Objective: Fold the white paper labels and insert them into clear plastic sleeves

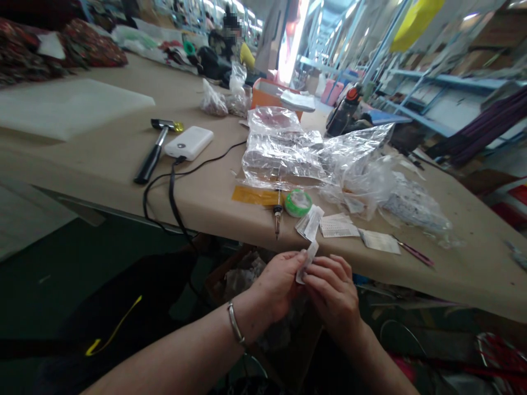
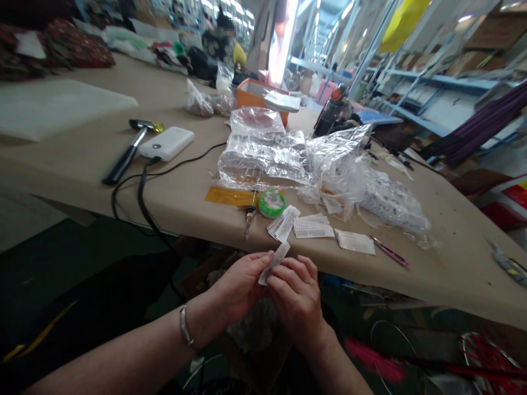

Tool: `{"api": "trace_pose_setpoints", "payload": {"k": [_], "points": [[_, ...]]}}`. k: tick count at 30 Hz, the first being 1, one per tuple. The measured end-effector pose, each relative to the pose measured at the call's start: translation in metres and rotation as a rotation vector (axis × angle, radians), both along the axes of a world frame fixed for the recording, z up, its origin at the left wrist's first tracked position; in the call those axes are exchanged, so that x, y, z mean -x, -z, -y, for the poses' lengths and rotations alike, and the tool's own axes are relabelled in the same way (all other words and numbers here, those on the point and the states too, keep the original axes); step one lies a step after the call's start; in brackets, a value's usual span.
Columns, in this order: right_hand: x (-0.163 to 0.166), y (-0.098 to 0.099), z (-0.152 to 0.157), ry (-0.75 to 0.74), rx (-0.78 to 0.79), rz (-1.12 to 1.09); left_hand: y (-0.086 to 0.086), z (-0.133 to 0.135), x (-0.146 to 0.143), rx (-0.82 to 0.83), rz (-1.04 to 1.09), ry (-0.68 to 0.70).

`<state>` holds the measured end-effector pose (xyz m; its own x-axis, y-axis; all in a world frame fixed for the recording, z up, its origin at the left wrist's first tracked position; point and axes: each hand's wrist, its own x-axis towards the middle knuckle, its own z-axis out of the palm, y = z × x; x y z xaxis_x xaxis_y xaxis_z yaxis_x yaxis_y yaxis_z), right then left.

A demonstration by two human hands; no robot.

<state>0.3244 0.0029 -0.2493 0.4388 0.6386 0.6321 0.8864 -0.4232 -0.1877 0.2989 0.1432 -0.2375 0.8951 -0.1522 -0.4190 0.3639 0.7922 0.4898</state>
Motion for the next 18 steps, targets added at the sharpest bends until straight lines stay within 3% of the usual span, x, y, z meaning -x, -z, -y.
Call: {"api": "trace_pose_setpoints", "payload": {"k": [3, 5, 9, 11, 14, 18], "points": [[0.005, 0.0, 0.003, -0.068, 0.01, -0.037, 0.0, 0.002, -0.004, -0.035, -0.034, -0.015], [-0.005, -0.001, 0.008, -0.028, -0.004, -0.038, 0.0, 0.002, -0.003, -0.095, -0.055, -0.01], [-0.04, 0.0, 0.017, 0.307, 0.079, 0.003, 0.002, 0.0, 0.0, -0.281, -0.087, 0.062], [-0.052, 0.002, 0.021, 0.403, 0.173, 0.025, 0.004, -0.001, 0.002, -0.336, -0.069, 0.097], [-0.057, 0.006, 0.025, 0.403, 0.21, 0.042, 0.006, -0.001, 0.003, -0.374, -0.061, 0.101], [-0.057, 0.009, 0.033, 0.36, 0.084, 0.047, 0.006, -0.001, 0.001, -0.368, -0.101, 0.099]]}}
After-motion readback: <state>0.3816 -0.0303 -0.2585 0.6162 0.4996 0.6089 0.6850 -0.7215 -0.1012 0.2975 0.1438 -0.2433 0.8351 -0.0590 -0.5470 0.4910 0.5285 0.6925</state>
